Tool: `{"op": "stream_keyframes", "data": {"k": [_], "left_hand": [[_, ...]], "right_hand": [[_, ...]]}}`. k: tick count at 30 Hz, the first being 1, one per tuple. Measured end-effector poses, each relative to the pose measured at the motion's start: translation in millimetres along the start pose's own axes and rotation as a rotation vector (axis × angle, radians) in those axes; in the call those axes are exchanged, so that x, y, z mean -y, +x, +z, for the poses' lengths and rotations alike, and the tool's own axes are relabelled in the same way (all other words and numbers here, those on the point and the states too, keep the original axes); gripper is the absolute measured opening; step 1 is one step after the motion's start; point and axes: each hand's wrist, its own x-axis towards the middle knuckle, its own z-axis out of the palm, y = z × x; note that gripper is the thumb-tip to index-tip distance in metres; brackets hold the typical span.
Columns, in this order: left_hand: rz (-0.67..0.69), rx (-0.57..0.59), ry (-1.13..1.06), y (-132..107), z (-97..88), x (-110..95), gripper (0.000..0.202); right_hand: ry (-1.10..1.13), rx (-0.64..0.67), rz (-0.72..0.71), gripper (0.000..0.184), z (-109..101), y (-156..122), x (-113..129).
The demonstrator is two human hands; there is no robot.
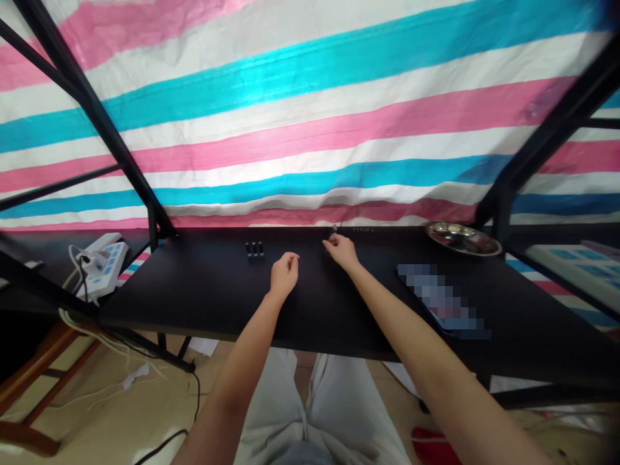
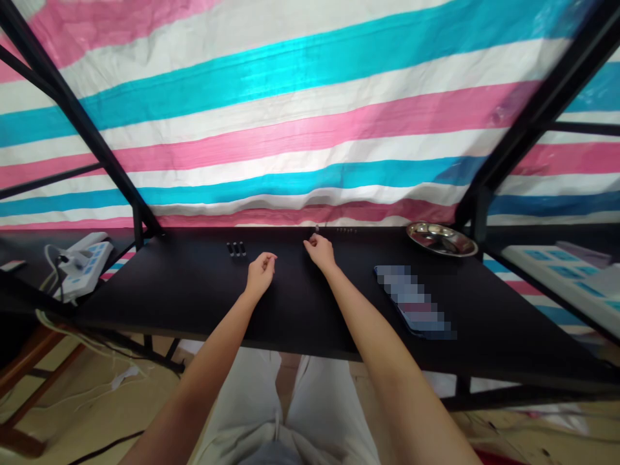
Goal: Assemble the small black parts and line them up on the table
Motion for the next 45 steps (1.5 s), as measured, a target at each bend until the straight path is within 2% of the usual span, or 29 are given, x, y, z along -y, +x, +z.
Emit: {"op": "stream_keyframes", "data": {"k": [3,7,19,25,30,39,45], "left_hand": [[0.012,0.01,0.024,-0.3,1.1,1.5,0.02],[0.035,0.03,0.063,-0.8,1.1,-0.1,0.02],[0.059,0.071,0.116,-1.7,0.0,-5.3,0.02],[0.097,0.125,0.117,-3.2,1.3,-5.9,0.018],[0.109,0.162,0.124,-4.7,1.0,-8.2,0.018],[0.093,0.173,0.16,-5.5,0.2,-7.8,0.018],[0.087,0.185,0.182,-4.9,0.3,-7.0,0.018]], "right_hand": [[-0.139,-0.015,0.005,0.015,-3.9,8.1,-3.6],[-0.219,0.018,0.01,0.015,-3.3,12.3,-3.4],[-0.294,0.055,0.02,0.014,5.9,19.9,-8.2],[-0.291,0.143,-0.005,0.015,2.4,23.5,-14.8],[-0.315,0.106,0.052,0.022,-0.2,24.6,-18.2],[-0.348,0.048,0.18,0.016,0.3,27.1,-11.4],[-0.296,0.06,0.215,0.011,0.2,27.6,-10.4]]}}
